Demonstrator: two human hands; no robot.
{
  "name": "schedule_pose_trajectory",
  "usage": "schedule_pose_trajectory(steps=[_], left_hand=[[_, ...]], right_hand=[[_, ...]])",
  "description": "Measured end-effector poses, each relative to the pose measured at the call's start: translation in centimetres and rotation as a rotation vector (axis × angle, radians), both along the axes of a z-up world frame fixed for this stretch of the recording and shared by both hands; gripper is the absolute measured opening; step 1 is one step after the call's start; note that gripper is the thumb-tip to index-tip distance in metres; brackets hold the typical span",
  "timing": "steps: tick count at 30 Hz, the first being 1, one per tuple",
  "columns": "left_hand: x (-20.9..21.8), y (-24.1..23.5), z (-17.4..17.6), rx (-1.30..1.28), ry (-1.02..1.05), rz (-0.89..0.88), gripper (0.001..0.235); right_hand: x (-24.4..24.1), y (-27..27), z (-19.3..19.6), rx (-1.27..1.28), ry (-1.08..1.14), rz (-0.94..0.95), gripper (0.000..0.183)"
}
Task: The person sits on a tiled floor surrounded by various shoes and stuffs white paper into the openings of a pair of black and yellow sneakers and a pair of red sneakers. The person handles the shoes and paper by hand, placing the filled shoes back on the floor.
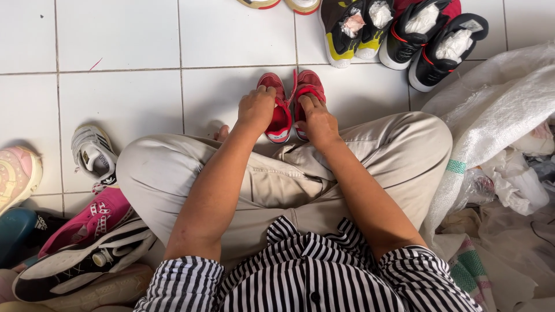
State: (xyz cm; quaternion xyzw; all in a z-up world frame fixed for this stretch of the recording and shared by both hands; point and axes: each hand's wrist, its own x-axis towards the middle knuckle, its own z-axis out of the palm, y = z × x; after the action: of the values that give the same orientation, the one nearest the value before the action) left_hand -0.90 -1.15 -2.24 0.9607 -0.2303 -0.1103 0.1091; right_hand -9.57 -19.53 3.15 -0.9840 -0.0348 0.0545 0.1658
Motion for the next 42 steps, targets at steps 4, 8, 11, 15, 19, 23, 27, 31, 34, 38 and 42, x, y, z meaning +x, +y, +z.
schedule_pose_trajectory(steps=[4,8,11,15,19,23,27,31,34,38,42], left_hand=[[-0.8,-0.9,1.8,-0.003,-0.016,-0.014,0.025],[-1.3,-1.3,2.9,-0.017,0.038,-0.044,0.032],[-1.4,-1.7,3.0,0.05,0.039,-0.037,0.054],[-1.6,-1.1,1.6,0.003,-0.139,-0.016,0.044],[-2.8,-1.5,2.9,-0.055,-0.277,-0.011,0.053],[-3.0,-4.0,2.3,-0.119,-0.382,-0.118,0.056],[-4.1,-7.5,3.4,-0.139,-0.552,-0.263,0.055],[-5.4,-8.9,4.0,-0.113,-0.574,-0.315,0.054],[-5.8,-8.2,4.2,-0.1,-0.518,-0.313,0.057],[-5.8,-7.6,4.5,-0.081,-0.474,-0.302,0.063],[-5.6,-7.3,4.6,-0.083,-0.418,-0.305,0.062]], right_hand=[[-0.2,-0.5,0.2,0.043,0.036,0.023,0.075],[-0.5,-1.9,-2.7,0.114,0.022,-0.029,0.064],[-3.0,-5.4,0.3,0.198,0.041,-0.057,0.038],[-9.4,-16.0,9.1,0.263,-0.448,-0.172,0.026],[-19.9,-32.8,7.9,-0.071,-0.579,-0.526,0.042],[-25.9,-39.5,7.8,-0.097,-0.449,-0.753,0.036],[-23.7,-43.5,6.2,-0.078,-0.454,-0.727,0.041],[-19.4,-42.2,7.8,-0.155,-0.391,-0.736,0.102],[-18.1,-43.0,5.6,-0.149,-0.414,-0.755,0.088],[-19.6,-46.9,1.1,-0.078,-0.488,-0.76,0.075],[-23.6,-46.2,3.8,0.113,-0.515,-0.889,0.033]])
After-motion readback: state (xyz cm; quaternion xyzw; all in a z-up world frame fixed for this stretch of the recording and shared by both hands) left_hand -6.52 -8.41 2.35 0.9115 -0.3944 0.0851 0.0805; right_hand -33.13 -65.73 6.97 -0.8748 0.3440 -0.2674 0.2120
